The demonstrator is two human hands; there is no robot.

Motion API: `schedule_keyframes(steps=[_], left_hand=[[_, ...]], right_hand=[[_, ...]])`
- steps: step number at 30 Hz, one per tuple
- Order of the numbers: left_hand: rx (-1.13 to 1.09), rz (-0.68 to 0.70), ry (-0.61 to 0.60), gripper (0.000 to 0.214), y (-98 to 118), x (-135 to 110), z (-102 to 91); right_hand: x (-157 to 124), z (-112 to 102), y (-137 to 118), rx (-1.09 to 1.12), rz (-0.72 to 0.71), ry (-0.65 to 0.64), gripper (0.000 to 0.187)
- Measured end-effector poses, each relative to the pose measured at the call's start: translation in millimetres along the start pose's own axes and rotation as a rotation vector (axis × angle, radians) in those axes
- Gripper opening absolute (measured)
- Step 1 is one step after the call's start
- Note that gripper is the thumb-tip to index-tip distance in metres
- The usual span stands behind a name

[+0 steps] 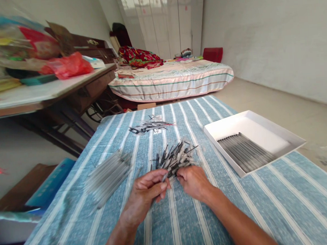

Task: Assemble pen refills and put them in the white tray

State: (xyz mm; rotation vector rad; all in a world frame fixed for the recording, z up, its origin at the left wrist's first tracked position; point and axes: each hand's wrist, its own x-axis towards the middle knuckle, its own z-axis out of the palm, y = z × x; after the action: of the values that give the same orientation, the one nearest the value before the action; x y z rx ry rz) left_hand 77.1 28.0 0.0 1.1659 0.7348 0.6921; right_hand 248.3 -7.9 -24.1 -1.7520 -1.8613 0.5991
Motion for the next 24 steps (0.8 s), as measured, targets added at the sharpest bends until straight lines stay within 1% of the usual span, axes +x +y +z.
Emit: schedule_keyframes(steps=[3, 4, 5, 7, 9, 14, 18, 24], left_hand=[[0.054, -0.018, -0.009, 0.028, 0.7, -0.2, 0.9], [0.072, -0.022, -0.013, 0.028, 1.1, -0.3, 1.2], [0.088, -0.026, -0.017, 0.027, 1.4, -0.4, 1.5], [0.115, -0.034, -0.026, 0.026, 2.0, -0.5, 1.8], [0.128, -0.038, -0.036, 0.025, 2.1, -0.5, 1.7], [0.164, -0.024, -0.06, 0.022, -1.1, 0.4, 0.7], [0.167, -0.024, -0.041, 0.022, -3.2, 1.1, 1.4], [0.163, -0.052, -0.009, 0.022, -0.7, 0.7, 4.7]], right_hand=[[-1.1, -5.6, 5.0, 0.566, 0.014, 0.015, 0.011], [-1.7, -7.6, 5.8, 0.718, 0.029, 0.024, 0.01], [-2.3, -9.3, 6.1, 0.832, 0.043, 0.04, 0.011], [-3.6, -12.1, 5.6, 0.957, 0.057, 0.079, 0.016], [-4.6, -13.6, 4.1, 1.0, 0.047, 0.092, 0.017], [-5.5, -13.4, 0.7, 0.995, 0.019, 0.09, 0.015], [-6.0, -13.0, -0.2, 0.968, -0.006, 0.065, 0.013], [-5.8, -12.6, 0.5, 0.914, -0.035, 0.06, 0.011]])
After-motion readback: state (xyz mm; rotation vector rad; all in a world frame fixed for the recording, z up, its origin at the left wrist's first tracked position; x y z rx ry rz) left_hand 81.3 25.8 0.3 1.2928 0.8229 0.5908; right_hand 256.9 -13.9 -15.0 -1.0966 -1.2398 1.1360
